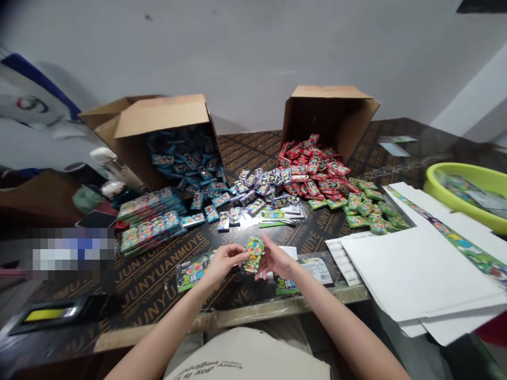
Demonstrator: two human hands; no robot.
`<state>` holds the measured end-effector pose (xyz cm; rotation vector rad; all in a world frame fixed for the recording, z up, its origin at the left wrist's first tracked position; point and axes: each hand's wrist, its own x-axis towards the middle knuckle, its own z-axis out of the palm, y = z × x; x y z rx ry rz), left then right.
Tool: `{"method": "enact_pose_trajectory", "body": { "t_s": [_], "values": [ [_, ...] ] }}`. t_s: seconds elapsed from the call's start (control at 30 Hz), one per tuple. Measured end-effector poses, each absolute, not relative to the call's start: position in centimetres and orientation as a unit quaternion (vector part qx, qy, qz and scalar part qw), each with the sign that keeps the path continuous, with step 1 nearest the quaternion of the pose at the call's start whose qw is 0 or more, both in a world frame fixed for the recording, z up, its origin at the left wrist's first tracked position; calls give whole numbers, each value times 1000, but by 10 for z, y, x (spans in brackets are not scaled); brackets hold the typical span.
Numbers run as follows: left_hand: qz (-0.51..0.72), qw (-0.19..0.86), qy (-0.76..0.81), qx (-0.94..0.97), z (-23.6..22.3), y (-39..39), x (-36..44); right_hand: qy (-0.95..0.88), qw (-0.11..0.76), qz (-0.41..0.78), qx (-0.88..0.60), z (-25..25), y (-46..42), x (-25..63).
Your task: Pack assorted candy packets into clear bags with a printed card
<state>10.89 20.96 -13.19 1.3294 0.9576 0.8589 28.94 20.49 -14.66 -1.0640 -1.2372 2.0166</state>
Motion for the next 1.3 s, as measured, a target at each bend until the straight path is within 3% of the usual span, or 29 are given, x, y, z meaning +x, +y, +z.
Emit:
{"method": "enact_pose_trajectory", "body": {
  "t_s": [0.1, 0.17, 0.37, 0.67, 0.73, 0.87, 0.97, 1.13, 1.3],
  "values": [
    [376, 632, 421, 531, -133, 209, 95, -549, 412, 585, -432, -141, 208, 284],
    [367, 646, 425, 518, -135, 210, 87, -610, 452, 517, -395, -135, 208, 283],
    [422, 660, 448, 431, -143, 224, 70, -733, 348, 428, -398, -128, 197, 282],
    [420, 678, 433, 420, -154, 214, 85, -843, 315, 208, -383, -138, 188, 255],
    [403, 617, 468, 488, -159, 214, 78, -843, 311, 176, -403, -143, 192, 254],
    [312, 301, 532, 728, -172, 219, 37, -801, 346, 112, -476, -164, 210, 269],
    [211, 197, 524, 801, -184, 221, 10, -777, 364, 148, -492, -183, 220, 276],
    [209, 216, 493, 816, -193, 218, -3, -790, 316, 379, -363, -194, 224, 267],
    [236, 264, 466, 811, -187, 214, -5, -806, 289, 370, -361, -181, 229, 269]
  ]
}}
